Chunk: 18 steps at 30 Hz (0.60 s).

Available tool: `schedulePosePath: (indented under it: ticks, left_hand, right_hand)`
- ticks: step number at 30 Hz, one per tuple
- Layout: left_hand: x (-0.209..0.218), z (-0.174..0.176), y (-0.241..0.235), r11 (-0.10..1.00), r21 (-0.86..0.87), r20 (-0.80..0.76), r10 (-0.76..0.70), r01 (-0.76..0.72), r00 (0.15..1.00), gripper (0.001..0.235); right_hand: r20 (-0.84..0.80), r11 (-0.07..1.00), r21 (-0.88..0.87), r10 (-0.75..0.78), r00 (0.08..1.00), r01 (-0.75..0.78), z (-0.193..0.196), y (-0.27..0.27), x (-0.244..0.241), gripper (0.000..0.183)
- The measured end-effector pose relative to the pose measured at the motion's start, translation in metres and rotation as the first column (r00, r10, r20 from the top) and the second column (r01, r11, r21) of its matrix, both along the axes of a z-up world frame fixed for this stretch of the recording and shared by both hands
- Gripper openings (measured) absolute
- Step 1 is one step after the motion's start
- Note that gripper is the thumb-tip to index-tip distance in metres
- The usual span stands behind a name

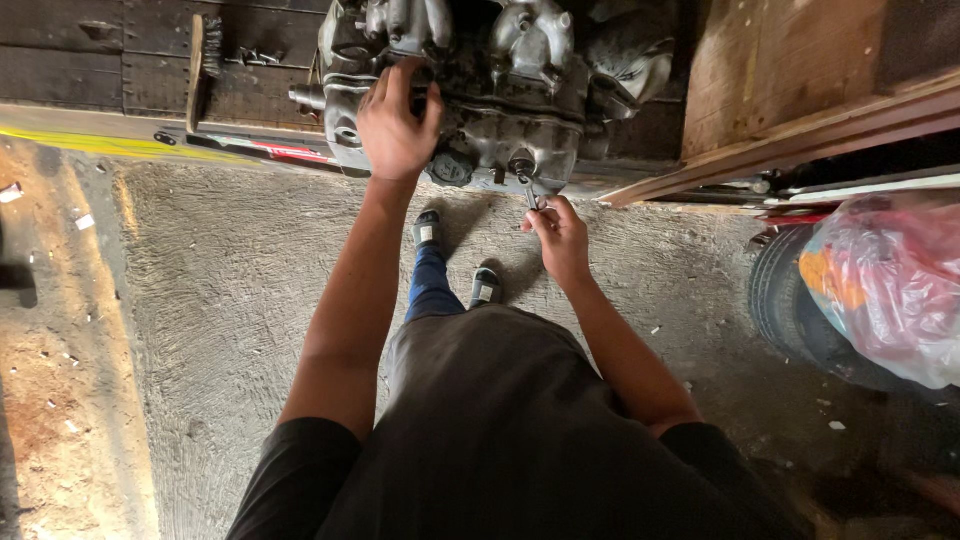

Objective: The person uses a wrench to tighten bolts on a disassembled engine block placed on a wooden workbench. The hands repeatedly turn the wrench on several bolt locations while stabilizing the engine with the other hand.

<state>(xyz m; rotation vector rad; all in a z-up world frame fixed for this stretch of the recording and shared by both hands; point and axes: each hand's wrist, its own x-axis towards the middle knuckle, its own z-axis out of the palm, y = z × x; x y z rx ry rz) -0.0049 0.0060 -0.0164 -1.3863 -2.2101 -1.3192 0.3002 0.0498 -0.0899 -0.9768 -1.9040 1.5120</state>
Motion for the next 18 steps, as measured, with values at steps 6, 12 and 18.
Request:
schedulePosePath:
  ticks: [6,12,18]
  left_hand:
    - [0.004,0.008,-0.004,0.999,0.033,-0.028,0.004,-0.003,1.000,0.025]
    - [0.008,0.021,-0.006,0.999,0.044,-0.019,0.002,-0.002,1.000,0.026]
    - [0.009,0.023,-0.007,0.999,0.032,0.008,-0.001,0.001,1.000,0.026]
  right_hand:
    - [0.051,0.998,-0.039,-0.037,0.998,0.039,0.005,-0.002,-0.004,0.014]
    - [0.121,0.999,0.037,-0.039,0.992,0.034,0.005,0.002,-0.008,0.017]
    - [0.245,0.949,0.312,-0.041,0.969,-0.039,0.012,0.017,0.000,0.017]
